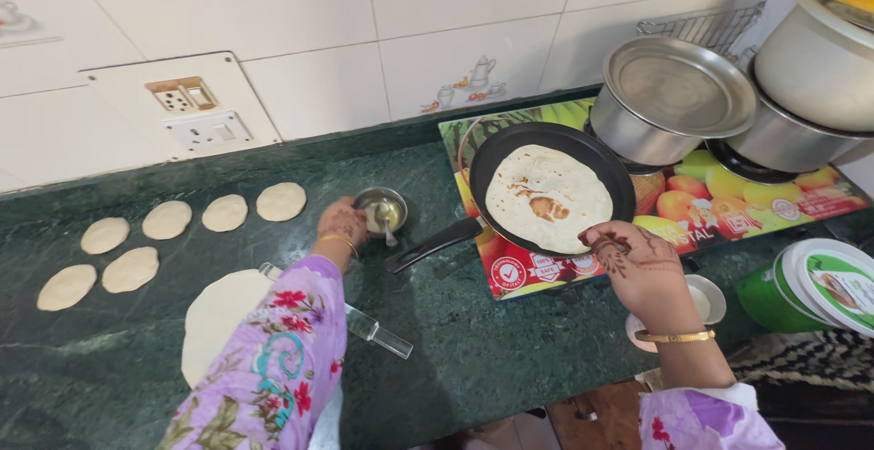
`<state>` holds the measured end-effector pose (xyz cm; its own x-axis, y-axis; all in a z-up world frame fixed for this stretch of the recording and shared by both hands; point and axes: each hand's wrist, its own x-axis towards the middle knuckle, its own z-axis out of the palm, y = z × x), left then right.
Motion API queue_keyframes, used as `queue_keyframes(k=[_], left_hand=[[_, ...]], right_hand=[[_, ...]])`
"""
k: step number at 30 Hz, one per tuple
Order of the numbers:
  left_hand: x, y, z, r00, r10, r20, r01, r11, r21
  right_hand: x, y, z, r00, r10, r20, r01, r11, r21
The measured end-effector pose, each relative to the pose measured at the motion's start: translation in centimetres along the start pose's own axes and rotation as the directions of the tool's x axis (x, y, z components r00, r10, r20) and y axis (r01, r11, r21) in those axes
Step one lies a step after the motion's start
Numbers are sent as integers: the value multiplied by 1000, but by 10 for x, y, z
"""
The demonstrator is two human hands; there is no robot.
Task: The person rolls out circles of dough on a counter and cooks them in a pan on a stovetop, flipping them by hand and applying oil with a spoon.
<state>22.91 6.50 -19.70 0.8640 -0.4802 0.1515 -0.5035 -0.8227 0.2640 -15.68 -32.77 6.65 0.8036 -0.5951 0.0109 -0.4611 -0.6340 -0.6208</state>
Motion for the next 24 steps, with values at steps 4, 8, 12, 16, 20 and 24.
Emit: queue_keyframes(k=[4, 8, 12, 16, 20, 24], left_hand=[[16, -3, -67, 999, -44, -1, 40, 890, 454], [32, 11, -149, 967, -90, 239, -71, 804, 590], [16, 56, -217, 973, -100, 209, -22, 859, 512], [-1, 119, -272, 982, -56, 181, -1, 953, 304], [-16, 185, -294, 981, -100, 168, 98, 995, 19], [-14, 216, -267, 983, -63, 175, 79, 993, -86]], right_hand=[[-1, -30, -2, 999, -41, 5, 40, 998, 48], [-4, -59, 3, 991, -133, -13, 133, 979, 152], [-10, -103, 4, 979, -200, -34, 202, 957, 208], [-1, -133, 21, 962, -270, 42, 256, 945, 205], [-24, -178, 26, 912, -362, 193, 311, 916, 252], [-27, -175, 55, 889, -437, 140, 385, 877, 288]])
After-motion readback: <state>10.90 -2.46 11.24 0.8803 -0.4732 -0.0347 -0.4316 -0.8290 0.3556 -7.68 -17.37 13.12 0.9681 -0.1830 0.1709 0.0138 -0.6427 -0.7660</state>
